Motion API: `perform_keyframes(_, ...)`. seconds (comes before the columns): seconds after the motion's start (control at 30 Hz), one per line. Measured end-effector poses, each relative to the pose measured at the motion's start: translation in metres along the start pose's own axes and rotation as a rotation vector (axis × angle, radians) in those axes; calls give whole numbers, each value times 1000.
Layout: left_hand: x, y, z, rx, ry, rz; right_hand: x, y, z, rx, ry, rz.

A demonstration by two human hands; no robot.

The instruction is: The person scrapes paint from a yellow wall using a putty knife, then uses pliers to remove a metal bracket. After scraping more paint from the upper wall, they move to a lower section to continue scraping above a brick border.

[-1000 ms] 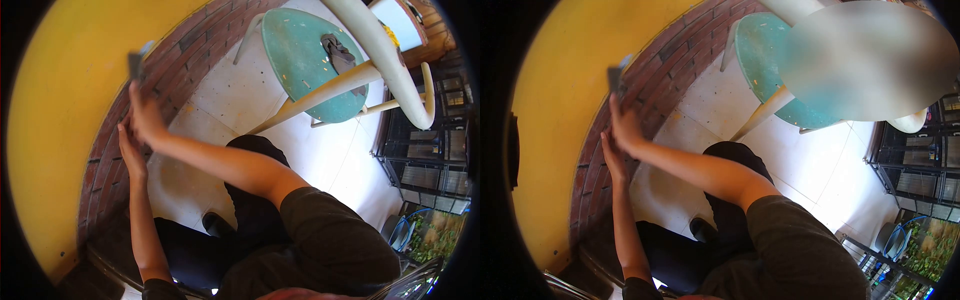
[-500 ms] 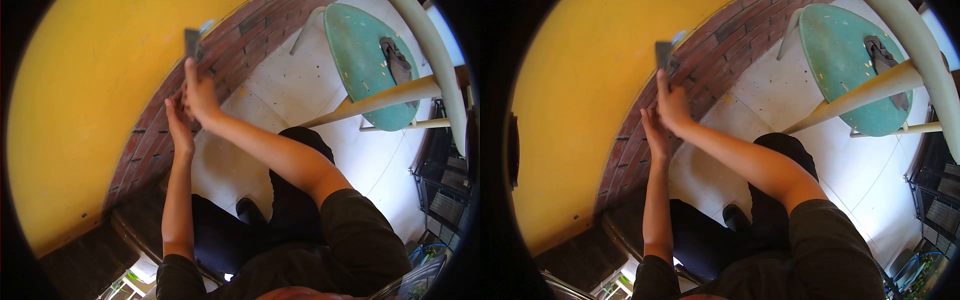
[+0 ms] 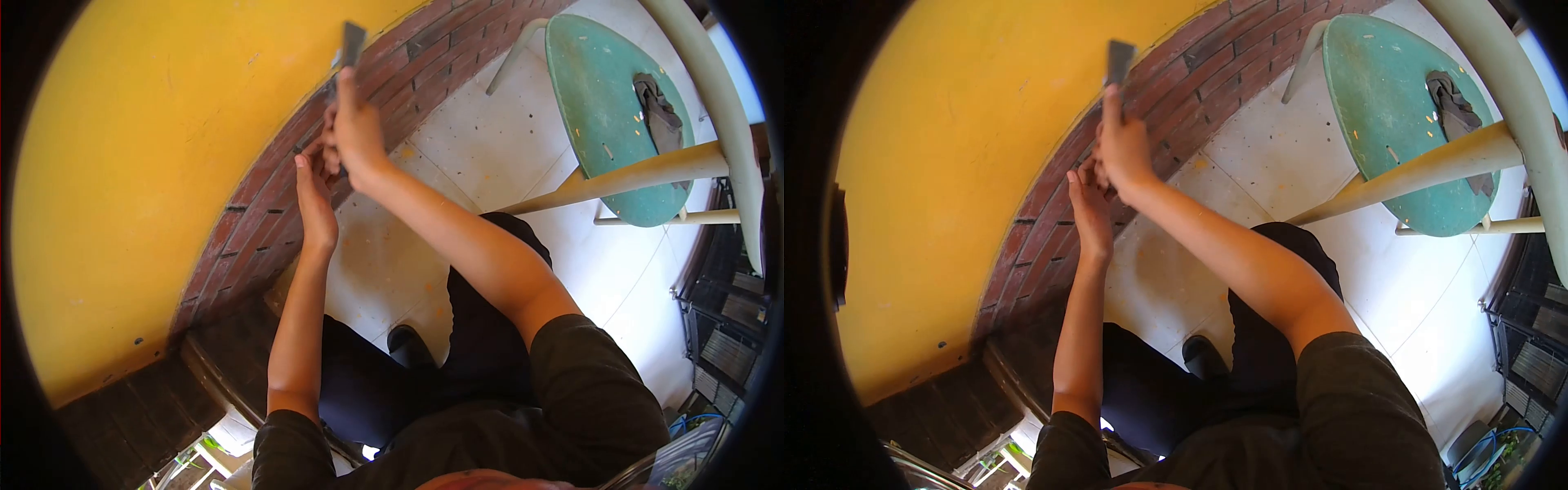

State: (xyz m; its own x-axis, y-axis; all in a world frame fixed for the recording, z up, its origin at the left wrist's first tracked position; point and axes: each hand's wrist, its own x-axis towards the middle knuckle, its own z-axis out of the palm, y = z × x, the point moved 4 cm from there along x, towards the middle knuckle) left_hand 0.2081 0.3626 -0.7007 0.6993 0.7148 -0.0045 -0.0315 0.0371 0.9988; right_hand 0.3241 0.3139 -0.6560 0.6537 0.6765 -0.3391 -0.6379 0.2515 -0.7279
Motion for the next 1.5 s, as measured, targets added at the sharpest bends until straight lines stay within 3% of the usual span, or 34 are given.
perform_keyframes(0.03,-5,12,9,-5,10,2,8,-4,-4,105,-27,68)
perform_keyframes(0.17,-8,11,3,26,50,-39,-10,21,2,-140,18,0)
perform_keyframes(0.2,-6,7,0,45,70,-62,-9,16,10,-159,42,-110)
perform_keyframes(0.27,-3,-2,-1,23,21,-61,-7,15,4,-48,-3,34)
perform_keyframes(0.37,-10,4,13,-35,-15,-31,7,-4,-5,59,-1,75)
perform_keyframes(0.5,-7,-12,3,39,16,-40,-11,17,7,-69,45,-4)
perform_keyframes(0.67,-6,-2,11,-49,-67,-35,13,-6,-11,139,-8,114)
perform_keyframes(0.9,-8,-7,7,9,92,-51,-9,19,-2,-3,-36,141)
perform_keyframes(1.03,-8,2,10,39,36,-32,-9,14,-2,4,-11,143)
perform_keyframes(1.17,-15,20,18,29,10,-3,9,-9,-12,205,-27,214)
perform_keyframes(1.5,-8,17,5,107,-18,-32,-7,19,-7,52,-88,206)
